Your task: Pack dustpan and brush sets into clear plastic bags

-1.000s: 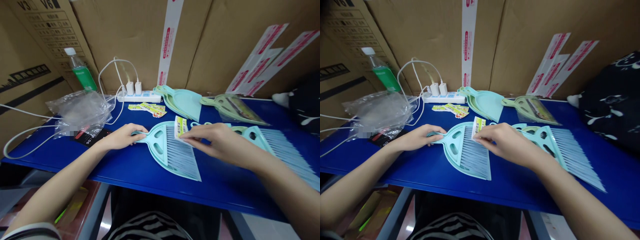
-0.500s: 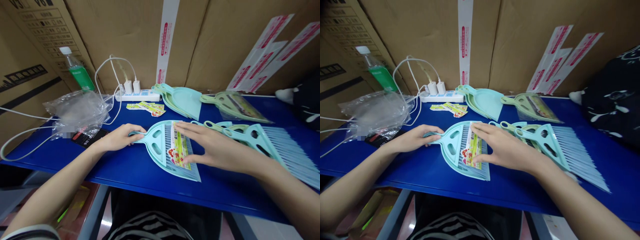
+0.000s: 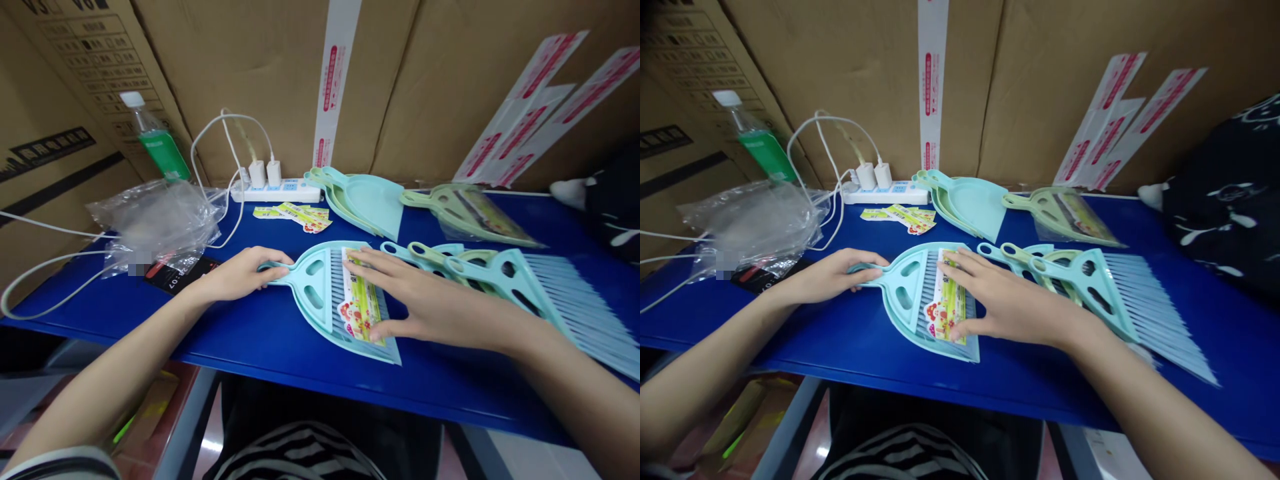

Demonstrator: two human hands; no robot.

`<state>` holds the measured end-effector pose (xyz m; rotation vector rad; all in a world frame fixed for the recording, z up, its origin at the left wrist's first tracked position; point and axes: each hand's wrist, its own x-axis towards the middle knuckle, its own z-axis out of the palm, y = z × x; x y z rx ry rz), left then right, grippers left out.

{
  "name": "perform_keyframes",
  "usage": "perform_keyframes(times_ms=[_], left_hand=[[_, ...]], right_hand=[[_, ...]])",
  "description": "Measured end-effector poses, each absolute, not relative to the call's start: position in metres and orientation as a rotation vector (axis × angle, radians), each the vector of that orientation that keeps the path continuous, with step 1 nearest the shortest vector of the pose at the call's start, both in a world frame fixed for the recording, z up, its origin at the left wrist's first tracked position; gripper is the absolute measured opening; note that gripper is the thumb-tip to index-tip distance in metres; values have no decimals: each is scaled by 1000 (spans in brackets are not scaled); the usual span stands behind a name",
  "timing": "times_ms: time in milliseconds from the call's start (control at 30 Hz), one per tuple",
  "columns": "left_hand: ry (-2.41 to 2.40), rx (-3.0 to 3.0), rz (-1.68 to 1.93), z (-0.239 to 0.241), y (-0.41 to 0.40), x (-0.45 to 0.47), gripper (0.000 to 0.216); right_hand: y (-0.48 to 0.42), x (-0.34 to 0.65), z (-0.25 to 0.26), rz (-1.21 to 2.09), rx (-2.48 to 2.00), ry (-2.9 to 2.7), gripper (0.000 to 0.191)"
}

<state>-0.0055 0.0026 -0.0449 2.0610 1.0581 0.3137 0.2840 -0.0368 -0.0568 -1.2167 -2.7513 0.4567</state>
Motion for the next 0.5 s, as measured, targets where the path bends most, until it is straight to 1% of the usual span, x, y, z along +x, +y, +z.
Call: perform_keyframes(times_ms=[67, 167, 267, 367, 500], left_hand=[[1059, 2064, 321, -46, 3, -6, 32], [1075, 2078, 332, -47, 3, -7, 30], [1082, 2089, 338, -49, 4, -8, 31], [1091, 2103, 339, -49, 4, -8, 31], [1090, 2122, 338, -48, 4, -7, 30]], right_hand=[[-36, 287, -54, 348, -1201, -2712, 79], [-30, 296, -49, 107, -1206, -2626, 59], [-21, 305, -47, -149, -1333, -2560, 43], [-15, 309, -49, -317, -1450, -2568, 36], [-11, 310, -51, -339, -1469, -2637, 34]])
